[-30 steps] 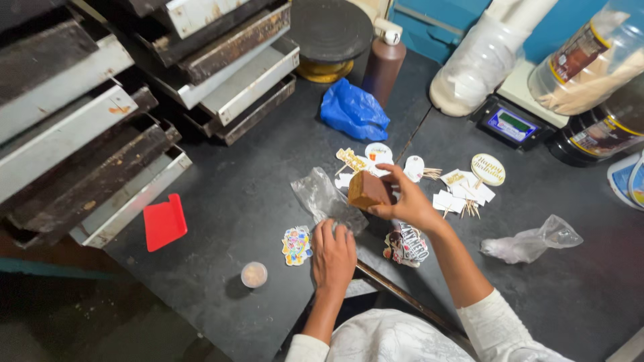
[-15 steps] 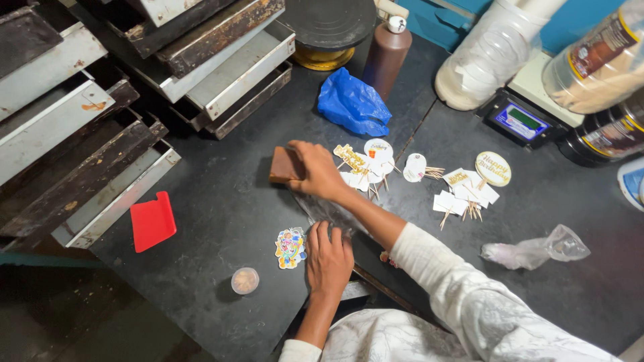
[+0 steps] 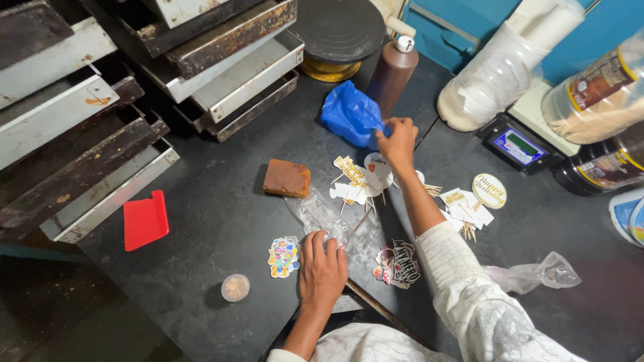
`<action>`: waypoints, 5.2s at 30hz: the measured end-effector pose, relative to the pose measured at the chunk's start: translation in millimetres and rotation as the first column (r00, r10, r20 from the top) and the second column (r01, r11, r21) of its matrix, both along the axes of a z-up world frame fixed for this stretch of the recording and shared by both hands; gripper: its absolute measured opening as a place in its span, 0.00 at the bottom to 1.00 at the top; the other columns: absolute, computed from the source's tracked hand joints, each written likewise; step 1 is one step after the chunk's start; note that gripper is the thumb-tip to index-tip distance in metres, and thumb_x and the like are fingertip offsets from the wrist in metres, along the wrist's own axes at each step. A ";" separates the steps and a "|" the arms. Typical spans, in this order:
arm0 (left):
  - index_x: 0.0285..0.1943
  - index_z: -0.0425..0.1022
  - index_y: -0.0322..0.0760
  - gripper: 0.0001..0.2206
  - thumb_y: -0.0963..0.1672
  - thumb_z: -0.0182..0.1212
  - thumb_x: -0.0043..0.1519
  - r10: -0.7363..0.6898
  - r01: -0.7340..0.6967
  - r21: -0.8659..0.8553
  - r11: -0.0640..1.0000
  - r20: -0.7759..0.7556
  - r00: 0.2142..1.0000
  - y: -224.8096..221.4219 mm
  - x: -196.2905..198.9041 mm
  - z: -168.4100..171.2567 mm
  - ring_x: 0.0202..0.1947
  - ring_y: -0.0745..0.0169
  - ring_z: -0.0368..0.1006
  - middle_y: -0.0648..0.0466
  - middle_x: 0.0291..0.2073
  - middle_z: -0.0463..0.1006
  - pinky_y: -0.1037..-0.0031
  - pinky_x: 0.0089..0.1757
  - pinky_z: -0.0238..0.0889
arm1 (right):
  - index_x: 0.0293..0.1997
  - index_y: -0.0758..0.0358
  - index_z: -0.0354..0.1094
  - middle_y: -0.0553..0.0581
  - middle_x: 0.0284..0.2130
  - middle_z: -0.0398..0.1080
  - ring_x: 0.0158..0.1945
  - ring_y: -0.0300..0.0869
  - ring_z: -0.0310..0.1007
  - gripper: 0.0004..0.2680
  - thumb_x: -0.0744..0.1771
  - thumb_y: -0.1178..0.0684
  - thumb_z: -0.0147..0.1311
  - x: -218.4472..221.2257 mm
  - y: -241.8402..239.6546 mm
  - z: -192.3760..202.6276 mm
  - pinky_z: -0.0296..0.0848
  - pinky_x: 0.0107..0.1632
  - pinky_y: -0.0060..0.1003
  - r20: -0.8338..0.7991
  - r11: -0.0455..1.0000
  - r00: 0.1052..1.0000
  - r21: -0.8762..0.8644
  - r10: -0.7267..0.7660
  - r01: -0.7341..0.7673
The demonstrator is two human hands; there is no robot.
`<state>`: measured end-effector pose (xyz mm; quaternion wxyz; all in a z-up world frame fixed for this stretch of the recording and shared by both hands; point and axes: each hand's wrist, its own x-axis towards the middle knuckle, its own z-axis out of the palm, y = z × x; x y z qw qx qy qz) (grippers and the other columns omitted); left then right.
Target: The person sorts through various bakery items on a counter, including decorative toppers, cake pieces, and wooden sticks, and places them into plastic bags.
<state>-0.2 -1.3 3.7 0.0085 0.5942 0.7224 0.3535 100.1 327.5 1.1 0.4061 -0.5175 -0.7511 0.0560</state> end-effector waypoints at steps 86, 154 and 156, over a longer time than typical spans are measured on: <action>0.43 0.80 0.30 0.08 0.43 0.69 0.67 0.102 -0.255 0.363 0.896 0.391 0.915 -135.0 -82.3 183.7 0.23 0.76 0.60 0.57 0.22 0.73 0.77 0.27 0.53 | 0.68 0.63 0.58 0.55 0.56 0.69 0.59 0.40 0.71 0.19 0.68 0.54 0.55 -58.0 -339.4 120.8 0.72 0.58 0.38 -0.944 -0.049 0.323 -0.321 -0.060 -0.946; 0.59 0.77 0.34 0.25 0.40 0.79 0.52 -0.418 0.277 0.333 0.901 0.498 0.760 -144.5 -41.7 129.1 0.59 0.54 0.80 0.46 0.58 0.80 0.69 0.58 0.74 | 0.61 0.66 0.70 0.65 0.58 0.73 0.62 0.49 0.73 0.20 0.63 0.62 0.69 57.8 -326.6 79.2 0.72 0.67 0.47 -0.868 0.060 0.107 -0.090 0.485 -0.994; 0.58 0.77 0.32 0.23 0.40 0.78 0.53 -0.416 0.274 0.332 0.903 0.509 0.753 -144.5 -41.3 126.7 0.56 0.55 0.81 0.46 0.56 0.81 0.70 0.55 0.75 | 0.60 0.66 0.71 0.65 0.56 0.73 0.60 0.49 0.74 0.19 0.63 0.62 0.70 57.7 -325.1 76.7 0.73 0.66 0.47 -0.877 0.056 0.097 -0.080 0.470 -0.995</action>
